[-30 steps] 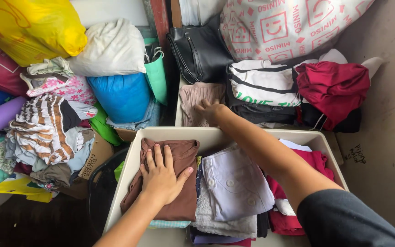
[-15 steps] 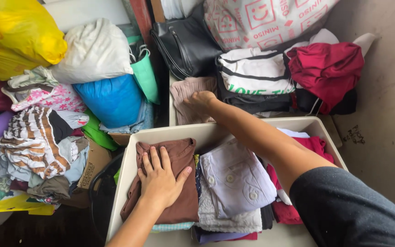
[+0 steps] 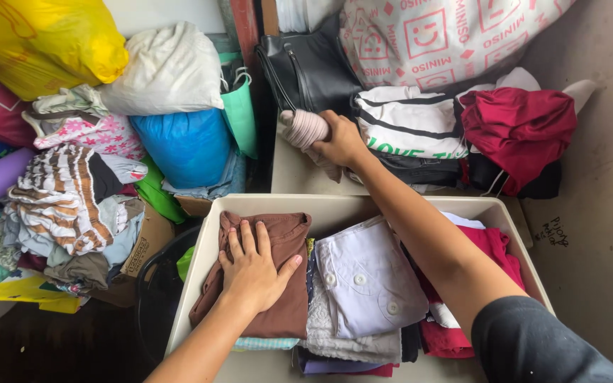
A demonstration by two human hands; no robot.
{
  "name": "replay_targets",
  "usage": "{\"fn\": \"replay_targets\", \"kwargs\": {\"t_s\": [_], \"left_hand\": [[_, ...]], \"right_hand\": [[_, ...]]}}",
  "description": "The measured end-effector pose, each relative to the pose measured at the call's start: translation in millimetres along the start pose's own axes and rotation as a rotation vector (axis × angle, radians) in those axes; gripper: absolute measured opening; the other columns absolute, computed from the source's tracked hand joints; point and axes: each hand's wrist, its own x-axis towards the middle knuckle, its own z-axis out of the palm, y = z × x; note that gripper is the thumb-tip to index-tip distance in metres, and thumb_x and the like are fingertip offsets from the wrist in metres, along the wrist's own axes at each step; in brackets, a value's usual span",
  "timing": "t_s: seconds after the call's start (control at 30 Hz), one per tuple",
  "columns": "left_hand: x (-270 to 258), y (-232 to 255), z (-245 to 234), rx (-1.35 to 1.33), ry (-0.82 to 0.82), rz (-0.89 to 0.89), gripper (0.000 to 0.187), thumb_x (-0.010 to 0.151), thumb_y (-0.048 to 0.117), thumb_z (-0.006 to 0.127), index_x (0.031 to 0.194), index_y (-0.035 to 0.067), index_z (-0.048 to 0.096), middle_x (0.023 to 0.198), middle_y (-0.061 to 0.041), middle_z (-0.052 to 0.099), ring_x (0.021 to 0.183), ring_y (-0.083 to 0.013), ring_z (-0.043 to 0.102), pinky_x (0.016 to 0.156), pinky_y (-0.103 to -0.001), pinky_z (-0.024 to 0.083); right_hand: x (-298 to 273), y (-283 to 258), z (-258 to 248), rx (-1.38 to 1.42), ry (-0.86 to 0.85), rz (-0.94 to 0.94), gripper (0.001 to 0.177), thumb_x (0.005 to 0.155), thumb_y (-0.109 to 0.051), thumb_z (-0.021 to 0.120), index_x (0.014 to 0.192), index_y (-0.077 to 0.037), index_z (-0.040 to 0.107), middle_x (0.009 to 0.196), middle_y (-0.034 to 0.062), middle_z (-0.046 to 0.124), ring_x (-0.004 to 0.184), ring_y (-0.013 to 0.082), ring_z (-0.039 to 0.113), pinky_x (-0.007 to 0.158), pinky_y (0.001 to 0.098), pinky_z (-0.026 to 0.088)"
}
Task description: The recorder is folding and neatly placing various pieces of clothing into a plastic storage drawer.
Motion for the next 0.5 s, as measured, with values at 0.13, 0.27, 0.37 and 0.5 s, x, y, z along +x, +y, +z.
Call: {"fn": "replay_targets", "kwargs": {"t_s": [0.13, 0.27, 0.37, 0.5], "left_hand": [[-6, 0, -10, 0.006, -0.015, -0.01, 0.105, 0.093, 0.076, 0.044, 0.16, 0.003, 0.01, 0.167, -0.027, 0.006, 0.153, -0.0477, 0.008, 0.117, -0.067, 0.02], [-3, -17, -20, -0.149, 0.146, 0.083, 0.092, 0.085, 0.063, 0.06, 0.153, 0.006, 0.039, 0.158, -0.025, 0.038, 0.143, -0.0426, 0.033, 0.107, -0.056, 0.039], [-10, -37, -58, -0.34, 0.318, -0.001, 0.034, 0.094, 0.033, 0.057, 0.107, 0.006, 0.074, 0.108, -0.024, 0.073, 0.106, -0.0402, 0.07, 0.095, -0.049, 0.055], [-30, -62, -87, -0.394, 0.596, -0.125, 0.025, 0.097, 0.02, 0.055, 0.102, 0.005, 0.075, 0.099, -0.027, 0.072, 0.096, -0.0437, 0.07, 0.086, -0.051, 0.055]], "right_hand": [[-5, -16, -10, 0.22, 0.106, 0.187, 0.059, 0.073, -0.024, 0.081, 0.126, -0.006, 0.062, 0.11, 0.0207, 0.074, 0.103, 0.0328, 0.073, 0.093, 0.0407, 0.056], [-24, -97, -61, 0.371, 0.14, 0.174, 0.056, 0.074, -0.023, 0.078, 0.122, -0.003, 0.059, 0.104, 0.0208, 0.076, 0.096, 0.0269, 0.077, 0.086, 0.0372, 0.059], [-50, -166, -97, 0.251, 0.015, 0.105, 0.063, 0.076, -0.021, 0.075, 0.133, -0.004, 0.055, 0.087, 0.026, 0.071, 0.079, 0.034, 0.074, 0.079, 0.0427, 0.059], [-115, -219, -81, -0.022, 0.138, -0.394, 0.065, 0.068, -0.017, 0.081, 0.127, -0.004, 0.058, 0.108, 0.0191, 0.068, 0.093, 0.038, 0.069, 0.08, 0.048, 0.057]]}}
